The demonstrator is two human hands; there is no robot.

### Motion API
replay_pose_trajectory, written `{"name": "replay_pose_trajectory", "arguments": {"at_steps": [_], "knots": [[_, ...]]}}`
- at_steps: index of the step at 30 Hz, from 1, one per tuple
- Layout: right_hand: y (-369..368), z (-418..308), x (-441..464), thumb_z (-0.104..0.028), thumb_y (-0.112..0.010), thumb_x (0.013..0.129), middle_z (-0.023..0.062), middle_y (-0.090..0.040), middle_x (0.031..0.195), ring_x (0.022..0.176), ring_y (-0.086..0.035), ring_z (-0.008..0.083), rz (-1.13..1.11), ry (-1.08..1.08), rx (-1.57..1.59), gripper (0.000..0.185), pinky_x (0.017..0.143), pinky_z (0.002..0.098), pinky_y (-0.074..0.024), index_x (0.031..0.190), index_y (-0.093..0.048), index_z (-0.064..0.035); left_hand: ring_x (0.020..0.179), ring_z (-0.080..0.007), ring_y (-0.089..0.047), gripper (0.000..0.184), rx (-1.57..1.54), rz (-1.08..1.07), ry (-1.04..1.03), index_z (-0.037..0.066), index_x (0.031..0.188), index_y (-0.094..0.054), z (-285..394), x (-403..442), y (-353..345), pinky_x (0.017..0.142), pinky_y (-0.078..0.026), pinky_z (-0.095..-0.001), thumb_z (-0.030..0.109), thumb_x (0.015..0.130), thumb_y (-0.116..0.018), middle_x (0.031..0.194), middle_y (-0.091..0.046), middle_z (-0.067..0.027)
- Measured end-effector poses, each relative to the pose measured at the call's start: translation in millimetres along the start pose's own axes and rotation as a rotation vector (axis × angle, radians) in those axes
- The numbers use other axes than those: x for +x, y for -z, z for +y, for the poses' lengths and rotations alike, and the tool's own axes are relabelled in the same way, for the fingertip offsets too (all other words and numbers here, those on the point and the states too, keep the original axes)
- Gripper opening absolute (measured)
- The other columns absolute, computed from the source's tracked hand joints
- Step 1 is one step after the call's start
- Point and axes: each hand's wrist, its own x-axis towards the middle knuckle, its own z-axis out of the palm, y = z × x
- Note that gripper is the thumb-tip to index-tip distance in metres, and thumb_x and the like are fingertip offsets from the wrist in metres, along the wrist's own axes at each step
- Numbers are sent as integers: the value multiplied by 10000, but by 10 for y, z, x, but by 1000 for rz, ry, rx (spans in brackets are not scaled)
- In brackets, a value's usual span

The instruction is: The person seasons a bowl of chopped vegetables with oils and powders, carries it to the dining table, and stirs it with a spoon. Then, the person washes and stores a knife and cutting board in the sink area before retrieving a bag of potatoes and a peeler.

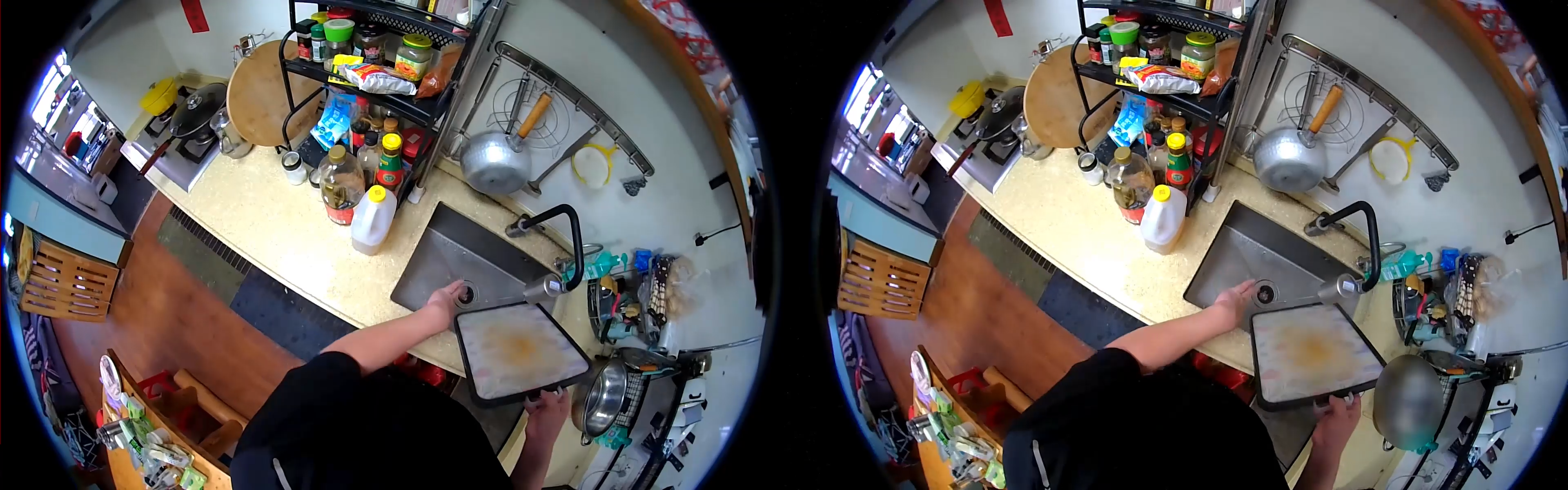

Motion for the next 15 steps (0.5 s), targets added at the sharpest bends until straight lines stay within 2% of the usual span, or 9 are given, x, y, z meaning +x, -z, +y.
{"name": "replay_pose_trajectory", "arguments": {"at_steps": [1, 2, 4, 6, 8, 9, 12, 13, 15], "knots": [[-13, 17, -3, 16, -585, 831, 71, -654, 1015, 799, -653, 204, -26, 47, 18, 396, 548, 337, -512, 1216, -530, -56, 1267, -421, -561, 633, -135, -132, -81, 136, 1528, -433, 58, -131, 137, 1104, -391, -513, 142, 912, -581, 1307, -636, -218], [12, -29, -38, 13, -586, 835, 70, -653, 1001, 782, -652, 202, -52, 36, 43, 384, 532, 330, -508, 1208, -532, -57, 1332, -444, -512, 691, -265, -266, -161, 159, 1546, -417, 86, -237, 206, 1145, -345, -558, 106, 881, -596, 1351, -608, -241], [-5, -252, -141, 7, -588, 842, 69, -651, 975, 748, -650, 198, -94, 24, 103, 360, 499, 318, -498, 1192, -537, -60, 1434, -465, -381, 802, -955, 89, -466, 160, 1553, -406, 218, -398, -86, 1195, -232, -609, 61, 790, -634, 1402, -576, -237], [-74, -349, -312, 2, -585, 851, 64, -642, 963, 771, -659, 200, -2, 48, 97, 358, 503, 318, -525, 1200, -541, -64, 1442, -437, -381, 861, -690, 423, -654, 137, 1549, -410, 512, -817, 74, 1194, -272, -578, 44, 731, -663, 1440, -542, -232], [-59, -361, -441, 4, -588, 851, 63, -637, 975, 778, -658, 198, 36, 60, 111, 360, 501, 325, -533, 1201, -539, -68, 1412, -447, -417, 860, -613, 559, -609, 121, 1541, -415, 841, -1042, 38, 1184, -307, -536, 50, 728, -687, 1442, -531, -249], [-18, -287, -457, 8, -595, 846, 75, -643, 1056, 831, -671, 200, 10, 63, 87, 394, 511, 340, -554, 1226, -524, -72, 1397, -452, -434, 860, -575, 625, -585, 114, 1537, -417, 1005, -1114, -10, 1179, -325, -516, 54, 727, -699, 1442, -525, -257], [9, -29, -493, 8, -610, 843, 84, -637, 1120, 875, -677, 202, -87, 97, 9, 464, 523, 355, -567, 1285, -496, -75, 1359, -448, -477, 843, -763, 717, -435, 105, 1527, -429, 1305, -909, -622, 1160, -355, -504, 59, 736, -719, 1418, -540, -264], [5, 11, -506, 3, -611, 850, 88, -637, 1123, 872, -678, 200, -99, 123, 4, 517, 530, 359, -574, 1341, -469, -74, 1325, -431, -513, 745, -799, 698, -368, 88, 1464, -504, 1356, -969, -601, 1150, -367, -499, 34, 751, -710, 1394, -569, -236], [38, -34, -548, -3, -613, 861, 89, -636, 1117, 855, -677, 198, -124, 146, 44, 510, 525, 349, -572, 1344, -464, -71, 1294, -407, -544, 680, -835, 778, -383, 77, 1418, -546, 1418, -1068, -541, 1129, -394, -492, 14, 757, -697, 1380, -582, -222]]}}
